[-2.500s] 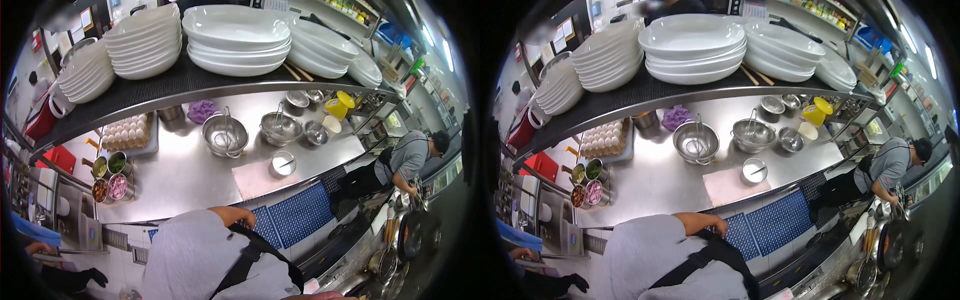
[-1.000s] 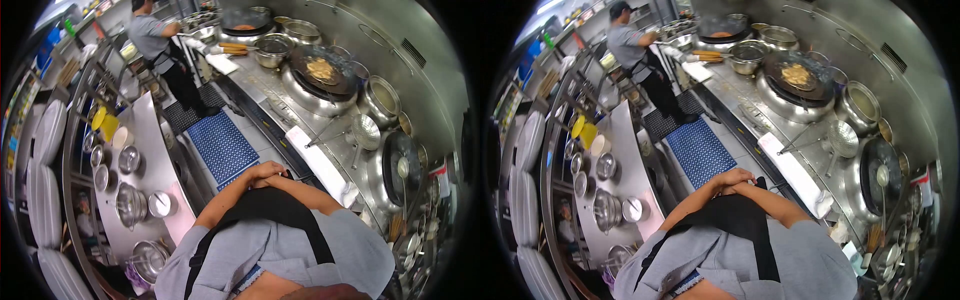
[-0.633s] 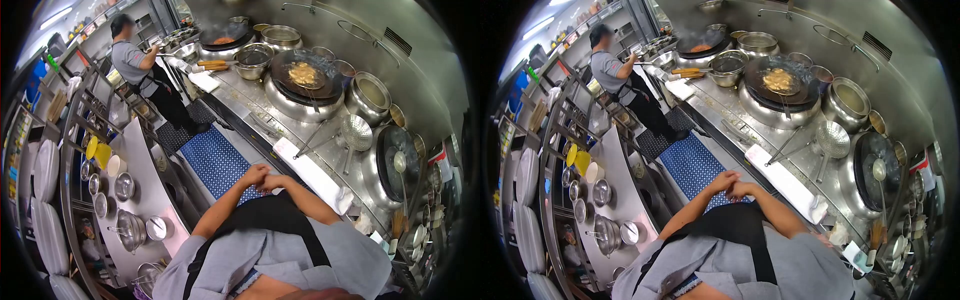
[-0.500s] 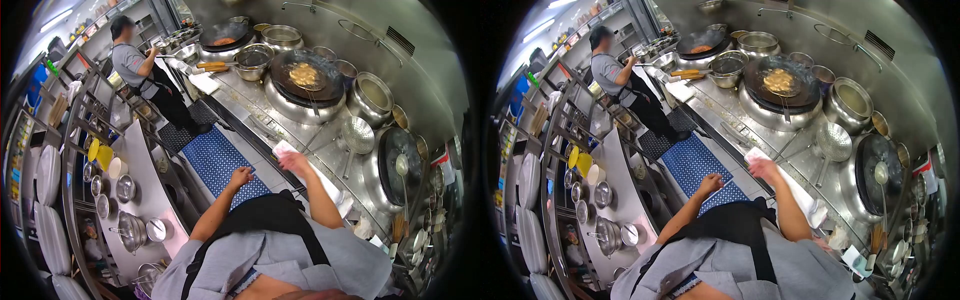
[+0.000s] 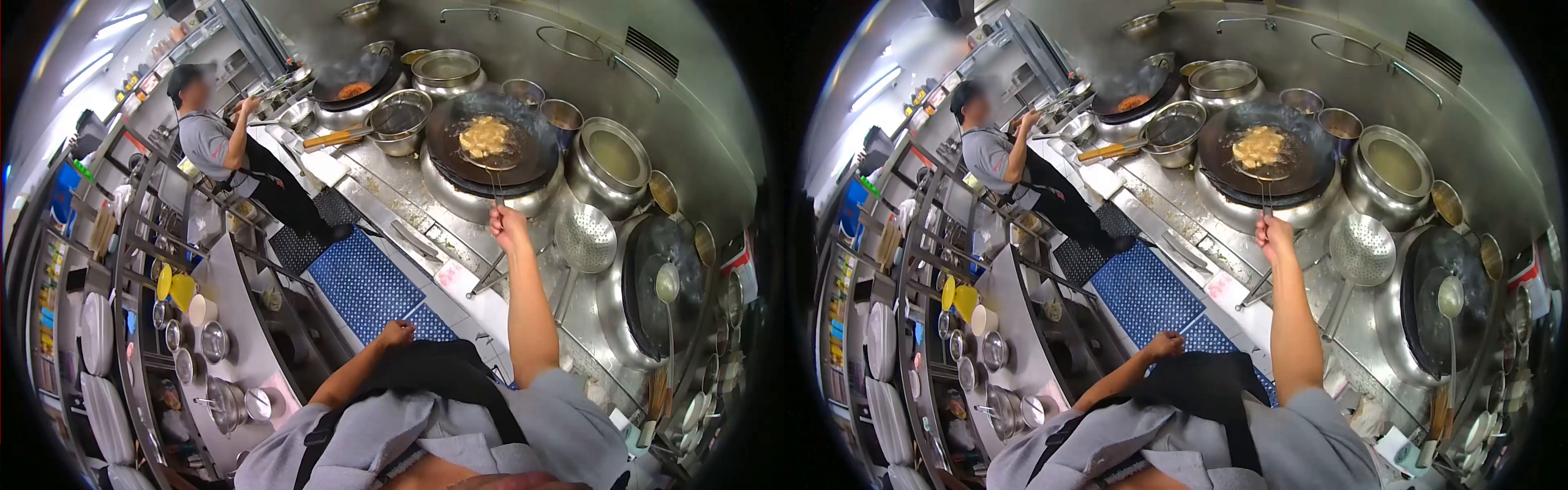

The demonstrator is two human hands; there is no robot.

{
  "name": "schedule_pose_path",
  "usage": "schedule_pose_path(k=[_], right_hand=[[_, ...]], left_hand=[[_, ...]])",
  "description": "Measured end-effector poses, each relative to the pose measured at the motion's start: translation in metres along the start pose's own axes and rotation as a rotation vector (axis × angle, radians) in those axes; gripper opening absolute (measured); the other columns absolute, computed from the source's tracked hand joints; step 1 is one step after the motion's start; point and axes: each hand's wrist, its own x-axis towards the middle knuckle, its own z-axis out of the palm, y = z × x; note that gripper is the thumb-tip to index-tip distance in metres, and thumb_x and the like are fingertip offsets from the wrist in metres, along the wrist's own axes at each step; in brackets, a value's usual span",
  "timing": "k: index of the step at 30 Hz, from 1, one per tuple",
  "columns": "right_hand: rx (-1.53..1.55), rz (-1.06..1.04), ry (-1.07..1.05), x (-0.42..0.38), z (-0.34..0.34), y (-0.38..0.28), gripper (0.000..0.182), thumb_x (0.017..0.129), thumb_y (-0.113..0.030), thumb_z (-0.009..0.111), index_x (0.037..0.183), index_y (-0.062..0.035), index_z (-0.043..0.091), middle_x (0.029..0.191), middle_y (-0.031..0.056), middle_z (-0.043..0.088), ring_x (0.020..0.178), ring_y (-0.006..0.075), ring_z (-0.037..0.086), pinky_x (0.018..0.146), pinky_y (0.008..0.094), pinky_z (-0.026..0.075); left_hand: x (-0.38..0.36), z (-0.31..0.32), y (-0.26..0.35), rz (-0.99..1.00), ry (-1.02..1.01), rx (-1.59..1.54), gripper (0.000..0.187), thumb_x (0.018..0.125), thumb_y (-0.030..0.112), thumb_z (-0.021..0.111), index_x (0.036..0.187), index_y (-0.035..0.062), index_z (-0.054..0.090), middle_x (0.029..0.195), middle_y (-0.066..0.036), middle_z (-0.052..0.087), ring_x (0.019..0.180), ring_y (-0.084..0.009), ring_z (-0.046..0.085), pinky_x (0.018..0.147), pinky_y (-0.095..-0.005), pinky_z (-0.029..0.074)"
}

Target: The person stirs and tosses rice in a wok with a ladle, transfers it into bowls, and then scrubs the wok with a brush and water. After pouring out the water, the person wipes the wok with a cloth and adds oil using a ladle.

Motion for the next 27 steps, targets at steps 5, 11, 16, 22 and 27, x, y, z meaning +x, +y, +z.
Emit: schedule_pose_path(k=[5,11,16,22,27], right_hand=[[0.157,-0.037,-0.083,-0.068,0.009,-0.047,0.011,0.092,-0.007,0.049,0.09,0.0008,0.056,0.079,0.0117,0.06,0.054,0.0137,0.046,0.05,0.0292,0.038],[0.083,0.039,-0.205,-0.102,0.022,-0.077,0.009,0.092,-0.013,0.053,0.092,-0.0038,0.054,0.076,0.0056,0.056,0.053,0.0107,0.044,0.049,0.0282,0.038],[-0.087,0.137,-0.077,-0.063,0.016,-0.07,0.014,0.093,-0.015,0.056,0.103,-0.0063,0.054,0.074,0.0037,0.054,0.052,0.0103,0.042,0.047,0.0267,0.035],[-0.138,0.164,0.089,-0.02,0.028,-0.041,0.021,0.103,-0.011,0.044,0.119,0.0007,0.052,0.072,0.0039,0.05,0.05,0.0105,0.038,0.045,0.0273,0.032],[-0.236,0.12,0.204,0.014,0.043,-0.014,0.023,0.106,-0.018,0.04,0.118,-0.0041,0.053,0.066,0.0011,0.047,0.044,0.0095,0.032,0.042,0.0284,0.029]], left_hand=[[0.033,0.002,-0.025,-0.069,0.064,0.23,0.033,0.094,0.031,0.064,0.104,-0.0001,0.069,0.08,-0.011,0.07,0.067,-0.0211,0.069,0.062,-0.0357,0.057],[0.098,0.026,0.019,0.294,0.085,1.003,0.034,0.087,0.037,0.061,0.097,0.0068,0.075,0.086,-0.017,0.074,0.083,-0.0339,0.071,0.08,-0.0453,0.055],[0.121,0.072,0.062,0.367,0.187,0.867,0.041,0.087,0.033,0.06,0.116,0.0037,0.069,0.13,-0.023,0.06,0.118,-0.0391,0.058,0.097,-0.0475,0.049],[0.16,0.083,0.045,0.214,0.071,1.078,0.054,0.093,0.026,0.049,0.142,0.0045,0.05,0.156,-0.018,0.027,0.141,-0.0397,0.028,0.107,-0.0578,0.037],[0.154,0.084,0.053,0.165,0.022,1.134,0.052,0.095,0.022,0.041,0.142,-0.0003,0.047,0.153,-0.015,0.033,0.138,-0.0357,0.033,0.107,-0.0548,0.037]])
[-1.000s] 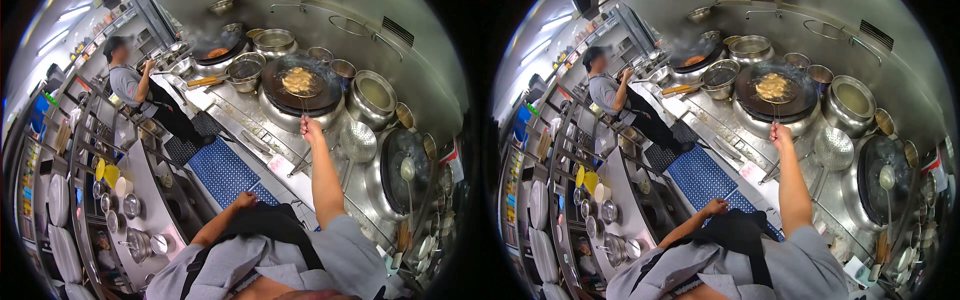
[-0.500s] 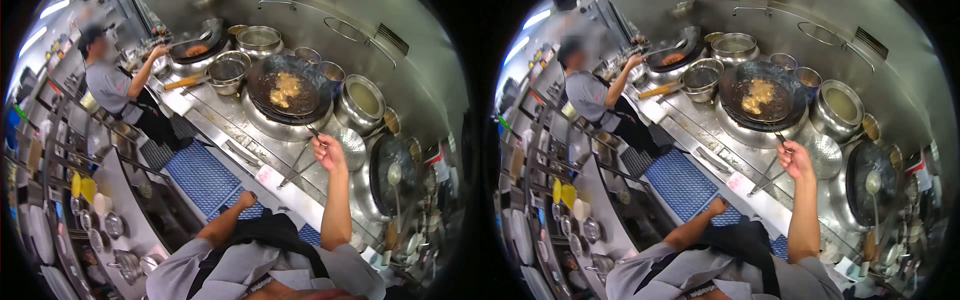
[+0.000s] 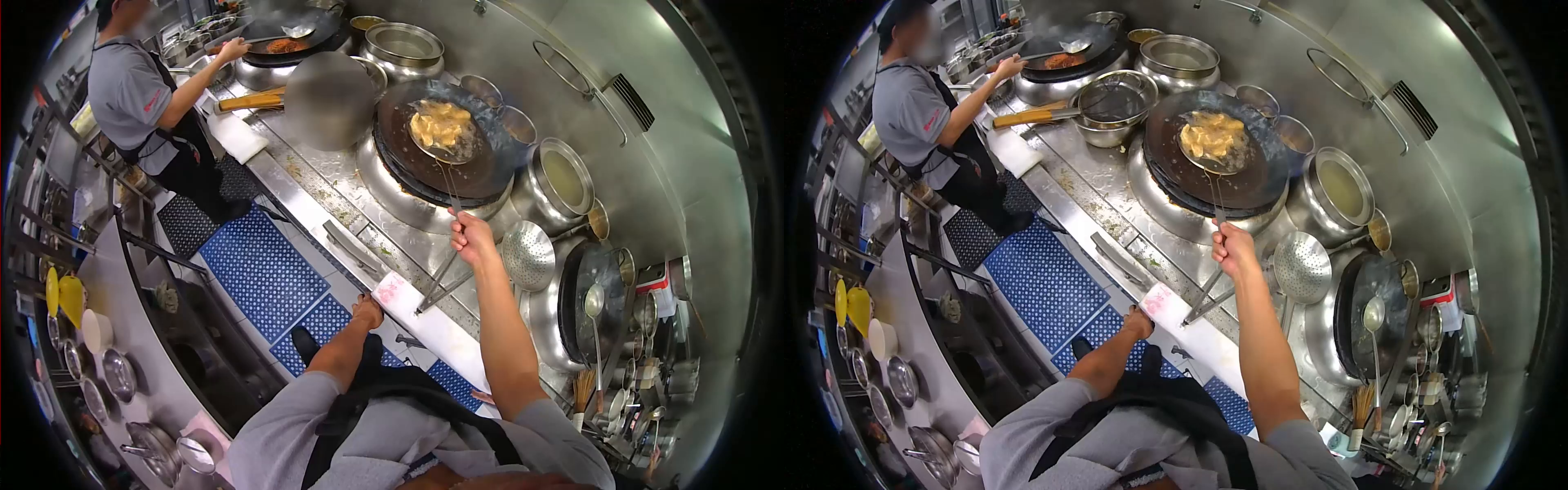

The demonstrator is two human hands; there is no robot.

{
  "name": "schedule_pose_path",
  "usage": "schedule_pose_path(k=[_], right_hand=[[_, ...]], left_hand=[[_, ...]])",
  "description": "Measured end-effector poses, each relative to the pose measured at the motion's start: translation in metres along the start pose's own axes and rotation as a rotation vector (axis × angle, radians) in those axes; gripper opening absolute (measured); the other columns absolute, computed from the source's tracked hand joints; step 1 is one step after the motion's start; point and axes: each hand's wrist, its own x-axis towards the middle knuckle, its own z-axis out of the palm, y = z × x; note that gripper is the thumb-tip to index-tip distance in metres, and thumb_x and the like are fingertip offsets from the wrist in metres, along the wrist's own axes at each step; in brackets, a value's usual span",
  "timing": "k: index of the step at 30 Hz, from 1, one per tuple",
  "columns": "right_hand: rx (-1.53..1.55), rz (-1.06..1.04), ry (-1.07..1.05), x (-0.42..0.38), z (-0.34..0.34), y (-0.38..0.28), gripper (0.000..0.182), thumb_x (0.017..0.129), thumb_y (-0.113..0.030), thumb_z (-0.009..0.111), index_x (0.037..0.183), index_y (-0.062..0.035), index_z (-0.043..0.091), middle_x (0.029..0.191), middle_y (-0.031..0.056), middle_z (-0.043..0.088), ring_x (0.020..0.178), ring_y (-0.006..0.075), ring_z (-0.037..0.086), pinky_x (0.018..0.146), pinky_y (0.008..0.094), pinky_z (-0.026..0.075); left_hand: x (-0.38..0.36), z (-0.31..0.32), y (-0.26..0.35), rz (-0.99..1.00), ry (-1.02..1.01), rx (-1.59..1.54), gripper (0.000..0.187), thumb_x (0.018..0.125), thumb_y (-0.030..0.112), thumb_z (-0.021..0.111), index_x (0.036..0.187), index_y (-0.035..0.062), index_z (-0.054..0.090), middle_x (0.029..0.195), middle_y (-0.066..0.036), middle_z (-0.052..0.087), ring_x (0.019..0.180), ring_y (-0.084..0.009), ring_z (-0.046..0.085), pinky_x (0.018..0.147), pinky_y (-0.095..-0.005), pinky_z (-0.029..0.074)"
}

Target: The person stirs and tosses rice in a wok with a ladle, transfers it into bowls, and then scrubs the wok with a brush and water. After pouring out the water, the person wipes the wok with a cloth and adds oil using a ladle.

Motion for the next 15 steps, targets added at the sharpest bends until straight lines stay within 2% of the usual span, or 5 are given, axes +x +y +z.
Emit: schedule_pose_path(k=[3,6,8,11,15], right_hand=[[-0.074,-0.052,0.074,0.025,0.001,0.015,0.024,0.107,-0.024,0.041,0.112,-0.0082,0.057,0.06,0.0002,0.044,0.041,0.0104,0.032,0.039,0.0298,0.028],[-0.083,-0.103,0.116,0.034,0.001,0.023,0.027,0.107,-0.03,0.043,0.11,-0.0089,0.059,0.057,-0.0001,0.042,0.041,0.0105,0.033,0.039,0.0297,0.029],[-0.087,-0.157,0.096,0.036,-0.003,0.029,0.027,0.107,-0.03,0.043,0.11,-0.0088,0.059,0.056,-0.0003,0.043,0.04,0.0104,0.033,0.038,0.0294,0.029],[-0.101,-0.198,0.091,0.033,-0.013,0.031,0.026,0.106,-0.029,0.044,0.111,-0.0089,0.06,0.056,-0.0004,0.043,0.039,0.0104,0.032,0.038,0.029,0.029],[-0.126,-0.185,0.094,0.006,-0.03,0.024,0.022,0.105,-0.024,0.046,0.112,-0.0073,0.06,0.056,-0.0007,0.043,0.039,0.0106,0.033,0.038,0.0289,0.029]], left_hand=[[0.005,0.005,-0.005,-0.007,-0.045,0.03,0.05,0.096,0.021,0.039,0.141,-0.0016,0.047,0.152,-0.014,0.034,0.138,-0.0348,0.033,0.106,-0.0527,0.038],[0.001,0.004,-0.01,-0.003,-0.011,0.03,0.048,0.1,0.02,0.036,0.142,0.0007,0.044,0.151,-0.013,0.035,0.134,-0.0333,0.042,0.105,-0.0516,0.041],[0.004,0.012,-0.017,0.009,0.018,0.07,0.047,0.102,0.023,0.034,0.144,0.003,0.04,0.15,-0.012,0.036,0.127,-0.0322,0.05,0.104,-0.0519,0.041],[0.011,0.019,-0.023,0.016,0.013,0.236,0.047,0.103,0.024,0.034,0.145,0.0042,0.04,0.15,-0.012,0.036,0.126,-0.0316,0.052,0.103,-0.0514,0.042],[0.017,0.017,-0.008,-0.052,-0.127,0.314,0.051,0.102,0.025,0.038,0.149,0.0065,0.037,0.156,-0.009,0.031,0.125,-0.0284,0.053,0.104,-0.0492,0.041]])
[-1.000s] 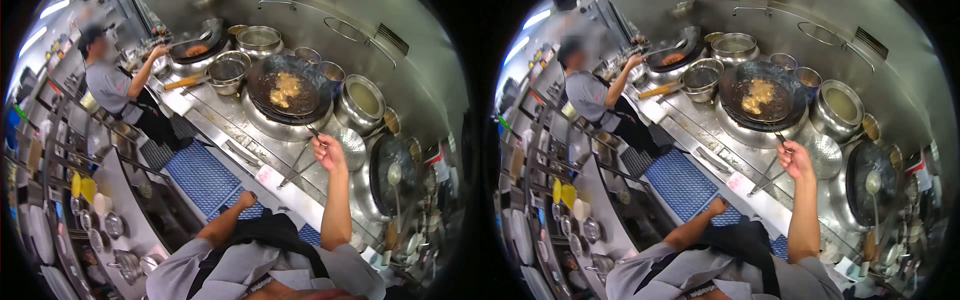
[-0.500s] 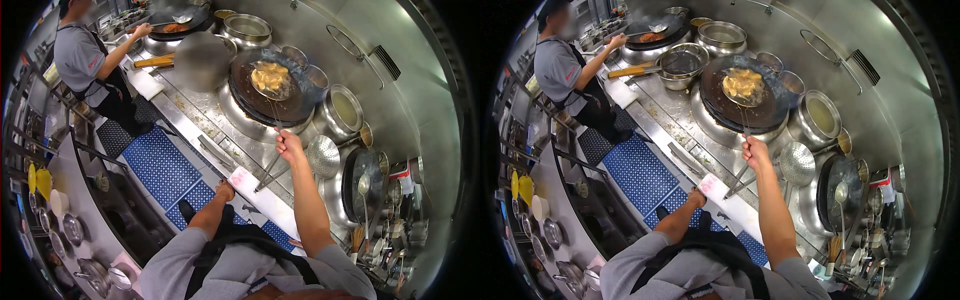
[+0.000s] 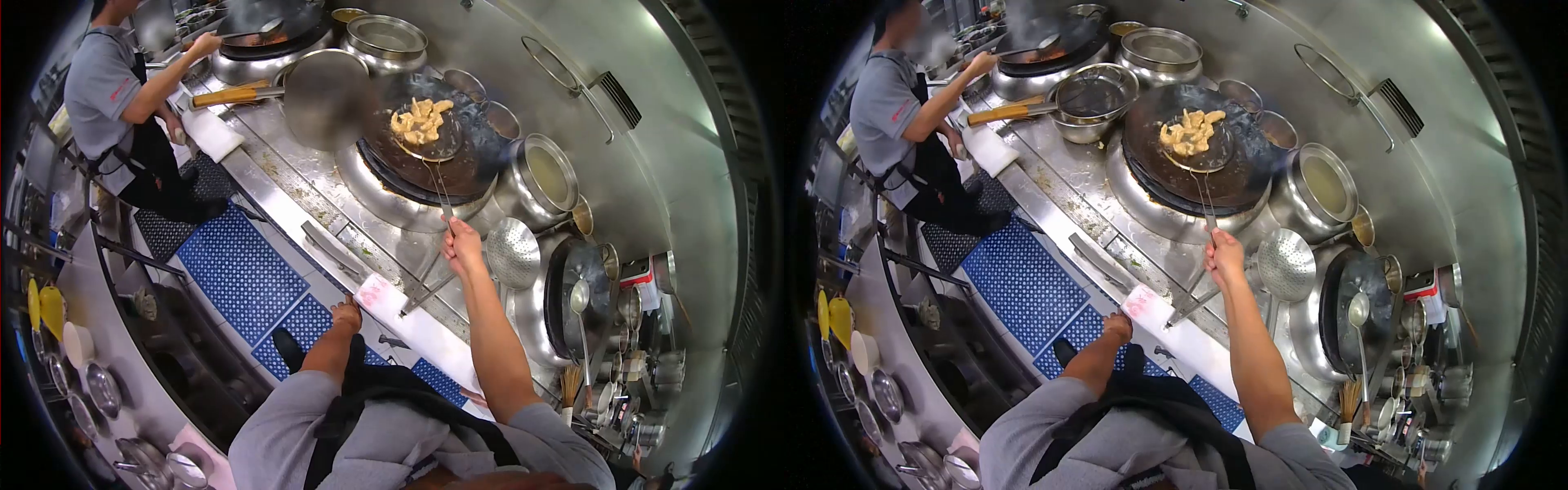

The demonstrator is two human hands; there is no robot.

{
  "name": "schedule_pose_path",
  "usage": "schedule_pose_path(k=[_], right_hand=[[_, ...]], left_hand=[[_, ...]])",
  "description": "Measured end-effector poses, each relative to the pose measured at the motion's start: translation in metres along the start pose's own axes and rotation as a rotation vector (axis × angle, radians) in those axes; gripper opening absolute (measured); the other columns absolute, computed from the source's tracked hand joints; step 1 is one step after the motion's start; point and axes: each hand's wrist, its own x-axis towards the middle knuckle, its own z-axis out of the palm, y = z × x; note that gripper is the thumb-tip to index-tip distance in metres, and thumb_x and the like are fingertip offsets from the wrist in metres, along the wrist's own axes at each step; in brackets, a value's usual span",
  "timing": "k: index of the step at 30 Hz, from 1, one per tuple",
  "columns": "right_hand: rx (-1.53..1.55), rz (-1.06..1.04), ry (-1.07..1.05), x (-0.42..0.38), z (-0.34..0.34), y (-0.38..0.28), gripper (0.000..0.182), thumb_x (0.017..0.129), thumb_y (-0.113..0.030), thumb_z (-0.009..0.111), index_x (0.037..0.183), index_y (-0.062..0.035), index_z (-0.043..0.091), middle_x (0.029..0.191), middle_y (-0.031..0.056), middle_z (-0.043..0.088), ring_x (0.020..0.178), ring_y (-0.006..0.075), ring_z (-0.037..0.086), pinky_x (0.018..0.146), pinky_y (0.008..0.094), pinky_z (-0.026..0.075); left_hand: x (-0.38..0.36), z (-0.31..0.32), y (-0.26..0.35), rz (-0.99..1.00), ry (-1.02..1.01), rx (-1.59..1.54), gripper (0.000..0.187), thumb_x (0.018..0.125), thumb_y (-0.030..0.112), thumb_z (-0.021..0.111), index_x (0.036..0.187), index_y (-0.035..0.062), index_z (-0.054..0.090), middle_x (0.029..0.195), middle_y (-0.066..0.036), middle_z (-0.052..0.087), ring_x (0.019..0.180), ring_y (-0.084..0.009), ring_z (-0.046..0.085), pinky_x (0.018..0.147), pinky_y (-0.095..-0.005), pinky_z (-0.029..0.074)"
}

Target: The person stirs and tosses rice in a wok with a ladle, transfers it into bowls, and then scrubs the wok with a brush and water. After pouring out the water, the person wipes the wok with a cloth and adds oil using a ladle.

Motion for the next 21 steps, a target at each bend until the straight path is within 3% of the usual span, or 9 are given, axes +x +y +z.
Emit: schedule_pose_path(k=[4,7,8,9,10,11,14,19,21], right_hand=[[0.054,0.061,-0.057,-0.042,-0.02,-0.032,0.013,0.101,-0.016,0.051,0.106,-0.0046,0.056,0.061,0.0009,0.047,0.044,0.0108,0.038,0.042,0.0284,0.032],[0.099,0.089,-0.073,-0.062,-0.039,-0.054,0.008,0.099,-0.012,0.053,0.101,-0.0045,0.053,0.066,0.0021,0.05,0.047,0.0105,0.04,0.044,0.0281,0.034],[0.112,0.095,-0.102,-0.065,-0.046,-0.059,0.006,0.099,-0.011,0.053,0.1,-0.0048,0.052,0.067,0.0024,0.051,0.048,0.0104,0.041,0.045,0.0281,0.034],[0.126,0.102,-0.131,-0.07,-0.052,-0.063,0.006,0.099,-0.01,0.053,0.098,-0.0051,0.05,0.069,0.0027,0.052,0.049,0.0102,0.041,0.046,0.0281,0.035],[0.121,0.106,-0.138,-0.071,-0.059,-0.063,0.006,0.099,-0.01,0.053,0.099,-0.0051,0.05,0.069,0.0027,0.052,0.049,0.0101,0.041,0.045,0.0282,0.034],[0.116,0.105,-0.149,-0.069,-0.065,-0.063,0.006,0.099,-0.01,0.052,0.1,-0.0051,0.05,0.07,0.0026,0.052,0.049,0.01,0.041,0.045,0.0282,0.034],[0.061,0.093,-0.137,-0.064,-0.065,-0.069,0.008,0.098,-0.009,0.053,0.104,-0.005,0.048,0.069,0.0019,0.052,0.048,0.0097,0.04,0.044,0.0282,0.033],[0.013,0.074,-0.092,-0.04,-0.051,-0.055,0.004,0.1,-0.009,0.05,0.096,-0.0073,0.048,0.067,0.0001,0.049,0.046,0.008,0.037,0.042,0.0263,0.031],[0.007,0.079,-0.097,-0.026,-0.047,-0.047,0.004,0.1,-0.011,0.051,0.098,-0.0086,0.049,0.066,-0.0004,0.049,0.045,0.0078,0.036,0.041,0.0264,0.03]], left_hand=[[0.0,-0.031,0.003,0.09,-0.121,-0.096,0.05,0.097,0.026,0.049,0.144,0.0102,0.048,0.143,-0.011,0.054,0.124,-0.0267,0.058,0.098,-0.0457,0.049],[0.051,0.013,-0.013,0.393,-0.097,0.068,0.051,0.095,0.029,0.052,0.142,0.0091,0.049,0.118,-0.012,0.071,0.111,-0.0268,0.067,0.092,-0.0429,0.053],[0.035,-0.007,-0.014,0.295,-0.478,-0.179,0.046,0.097,0.033,0.049,0.132,0.0044,0.058,0.104,-0.013,0.075,0.098,-0.0267,0.072,0.088,-0.0421,0.055],[-0.009,-0.022,-0.011,0.055,-0.658,-0.482,0.047,0.099,0.037,0.046,0.122,0.0014,0.065,0.104,-0.012,0.075,0.095,-0.0256,0.073,0.083,-0.0419,0.056],[-0.029,-0.019,-0.019,0.087,-0.73,-0.491,0.048,0.102,0.036,0.04,0.118,-0.0004,0.066,0.111,-0.014,0.073,0.097,-0.0233,0.072,0.083,-0.043,0.055],[-0.001,0.03,-0.033,0.032,-0.876,-0.53,0.051,0.095,0.042,0.053,0.126,0.0034,0.062,0.112,-0.013,0.073,0.099,-0.0255,0.071,0.084,-0.0443,0.055],[-0.03,0.069,-0.07,0.537,-0.313,0.312,0.053,0.074,0.048,0.069,0.115,0.0147,0.073,0.114,-0.015,0.07,0.107,-0.0343,0.067,0.091,-0.0432,0.053],[-0.092,0.141,-0.172,0.132,-0.022,0.07,0.044,0.085,0.039,0.057,0.116,0.0121,0.071,0.124,-0.016,0.066,0.115,-0.0344,0.063,0.094,-0.0402,0.052],[-0.113,0.152,-0.196,-0.154,-0.117,-0.177,0.039,0.085,0.036,0.059,0.115,0.0133,0.072,0.122,-0.014,0.067,0.112,-0.0309,0.064,0.093,-0.0389,0.053]])
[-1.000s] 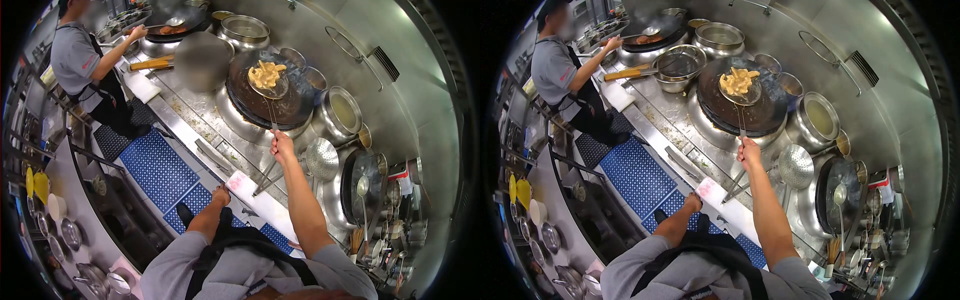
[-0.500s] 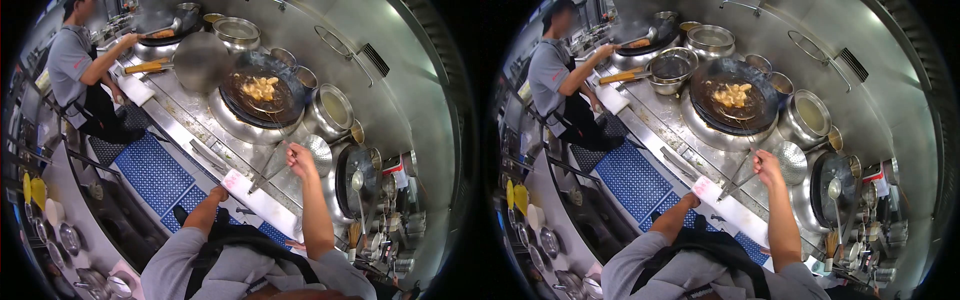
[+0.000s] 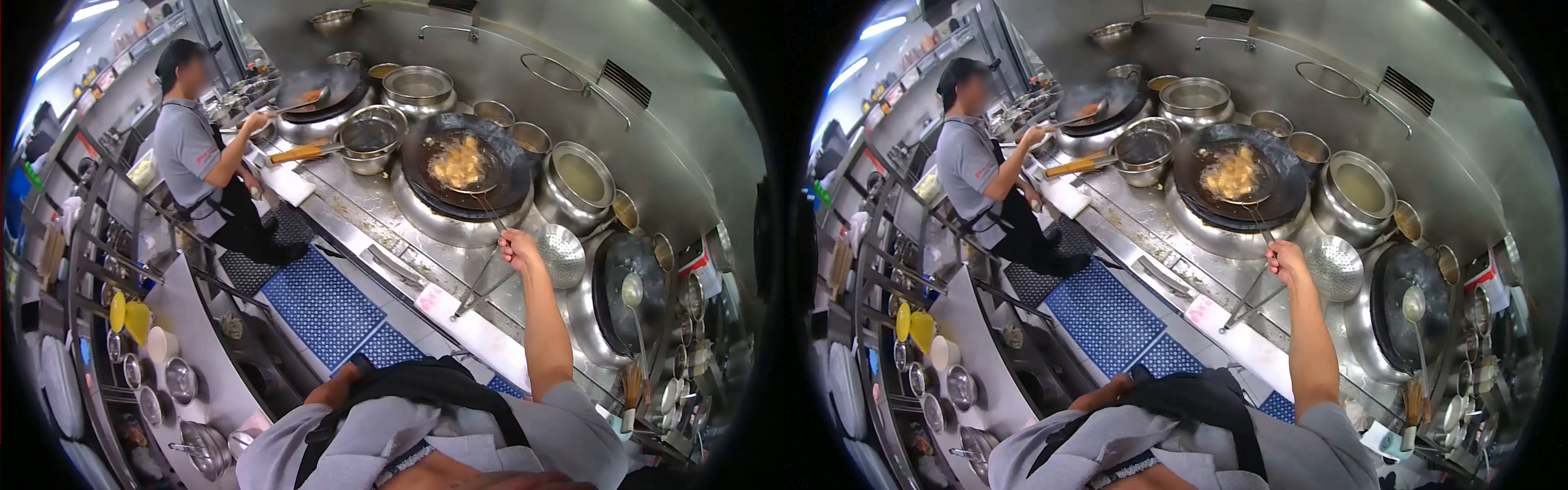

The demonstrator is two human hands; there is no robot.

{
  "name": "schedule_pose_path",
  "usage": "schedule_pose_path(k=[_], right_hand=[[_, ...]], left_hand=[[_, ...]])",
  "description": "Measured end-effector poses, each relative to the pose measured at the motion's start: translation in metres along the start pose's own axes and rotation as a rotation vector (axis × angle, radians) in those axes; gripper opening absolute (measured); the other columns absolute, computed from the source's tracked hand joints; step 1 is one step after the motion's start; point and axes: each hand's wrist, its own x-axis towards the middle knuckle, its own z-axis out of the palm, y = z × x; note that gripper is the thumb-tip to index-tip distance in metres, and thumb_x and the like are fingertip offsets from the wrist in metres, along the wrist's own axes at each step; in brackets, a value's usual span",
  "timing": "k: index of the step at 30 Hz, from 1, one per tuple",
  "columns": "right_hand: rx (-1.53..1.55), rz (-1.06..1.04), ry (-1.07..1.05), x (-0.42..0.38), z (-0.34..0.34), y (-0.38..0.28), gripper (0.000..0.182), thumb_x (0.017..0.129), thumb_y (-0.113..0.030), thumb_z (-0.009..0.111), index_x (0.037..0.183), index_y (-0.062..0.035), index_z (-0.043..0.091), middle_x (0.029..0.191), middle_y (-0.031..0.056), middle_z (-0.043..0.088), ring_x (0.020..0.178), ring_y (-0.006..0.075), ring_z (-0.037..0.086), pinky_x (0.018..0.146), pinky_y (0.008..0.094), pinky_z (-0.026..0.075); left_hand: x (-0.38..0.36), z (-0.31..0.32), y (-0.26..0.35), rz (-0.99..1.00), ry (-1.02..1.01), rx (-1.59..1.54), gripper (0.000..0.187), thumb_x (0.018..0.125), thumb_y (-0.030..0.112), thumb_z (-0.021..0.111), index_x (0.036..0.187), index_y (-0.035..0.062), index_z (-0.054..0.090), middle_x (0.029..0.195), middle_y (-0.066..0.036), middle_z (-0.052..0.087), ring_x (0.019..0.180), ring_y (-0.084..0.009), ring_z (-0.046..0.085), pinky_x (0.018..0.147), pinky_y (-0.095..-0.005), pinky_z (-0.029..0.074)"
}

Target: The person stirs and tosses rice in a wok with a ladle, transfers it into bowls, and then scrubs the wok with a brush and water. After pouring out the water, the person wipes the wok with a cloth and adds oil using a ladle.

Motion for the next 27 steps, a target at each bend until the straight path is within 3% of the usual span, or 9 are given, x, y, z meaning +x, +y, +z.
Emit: schedule_pose_path(k=[2,5,6,8,9,12,15,20,27], right_hand=[[0.005,0.008,-0.019,0.014,0.003,0.009,0.004,0.101,-0.011,0.051,0.097,-0.0085,0.049,0.066,-0.0003,0.049,0.045,0.0077,0.036,0.04,0.0265,0.03],[0.033,0.003,-0.047,0.032,0.013,0.023,0.005,0.1,-0.011,0.051,0.096,-0.0087,0.048,0.065,0.0001,0.049,0.045,0.0076,0.036,0.04,0.0266,0.029],[0.044,-0.005,-0.057,0.036,0.017,0.026,0.006,0.1,-0.011,0.051,0.096,-0.0088,0.048,0.065,0.0002,0.049,0.044,0.0076,0.036,0.04,0.0266,0.029],[0.079,-0.024,-0.083,0.025,0.029,0.022,0.006,0.1,-0.01,0.051,0.095,-0.0088,0.048,0.065,0.0006,0.049,0.044,0.0076,0.036,0.039,0.0265,0.029],[0.099,-0.031,-0.097,0.021,0.036,0.022,0.007,0.1,-0.009,0.051,0.094,-0.0088,0.048,0.066,0.0008,0.049,0.044,0.0076,0.036,0.039,0.0264,0.029],[0.174,0.005,-0.18,0.025,0.037,0.026,0.007,0.1,-0.009,0.051,0.094,-0.0094,0.048,0.066,0.0013,0.05,0.043,0.0077,0.035,0.039,0.0256,0.028],[0.246,-0.012,-0.214,0.037,0.047,0.033,0.01,0.102,-0.013,0.053,0.093,-0.0109,0.048,0.066,0.0003,0.049,0.043,0.0078,0.035,0.04,0.0244,0.029],[0.38,-0.098,-0.213,0.035,0.064,0.05,0.01,0.102,-0.016,0.053,0.093,-0.0116,0.049,0.065,-0.0004,0.047,0.044,0.0077,0.036,0.041,0.0239,0.029],[0.243,-0.169,-0.1,-0.006,0.042,0.054,0.014,0.1,-0.014,0.053,0.087,-0.009,0.051,0.066,0.0011,0.05,0.044,0.0082,0.038,0.04,0.0255,0.03]], left_hand=[[-0.007,0.001,-0.031,0.102,-0.049,0.23,0.033,0.084,0.032,0.062,0.11,0.0148,0.073,0.114,-0.011,0.07,0.104,-0.0267,0.068,0.087,-0.0387,0.056],[-0.055,-0.037,-0.028,0.241,-0.129,0.57,0.025,0.082,0.028,0.066,0.103,0.017,0.074,0.102,-0.006,0.073,0.092,-0.0206,0.073,0.078,-0.0384,0.06],[-0.06,-0.038,-0.029,0.289,-0.014,0.518,0.022,0.081,0.024,0.065,0.099,0.0159,0.075,0.094,-0.008,0.073,0.091,-0.021,0.073,0.074,-0.0391,0.059],[-0.026,0.001,-0.049,0.311,0.256,0.305,0.024,0.082,0.027,0.065,0.101,0.0173,0.075,0.093,-0.008,0.073,0.091,-0.0226,0.073,0.075,-0.0403,0.058],[-0.042,-0.009,-0.037,0.338,0.386,0.196,0.025,0.082,0.029,0.065,0.102,0.018,0.075,0.093,-0.008,0.073,0.091,-0.0233,0.073,0.075,-0.0409,0.057],[-0.034,0.011,-0.03,0.075,0.251,-0.366,0.027,0.084,0.039,0.066,0.099,0.018,0.077,0.088,-0.012,0.072,0.086,-0.0286,0.072,0.074,-0.0431,0.055],[-0.038,0.017,-0.025,0.316,0.428,-0.229,0.037,0.09,0.042,0.06,0.07,0.0125,0.07,0.083,-0.014,0.072,0.059,-0.0292,0.063,0.058,-0.0417,0.051],[-0.039,-0.012,-0.021,0.107,0.157,-0.291,0.032,0.09,0.038,0.057,0.099,0.0162,0.077,0.093,-0.01,0.075,0.08,-0.029,0.072,0.073,-0.0397,0.057],[-0.056,-0.042,0.0,0.149,0.286,-0.356,0.036,0.09,0.036,0.051,0.1,0.0114,0.075,0.093,-0.016,0.073,0.087,-0.0347,0.071,0.079,-0.0437,0.055]])
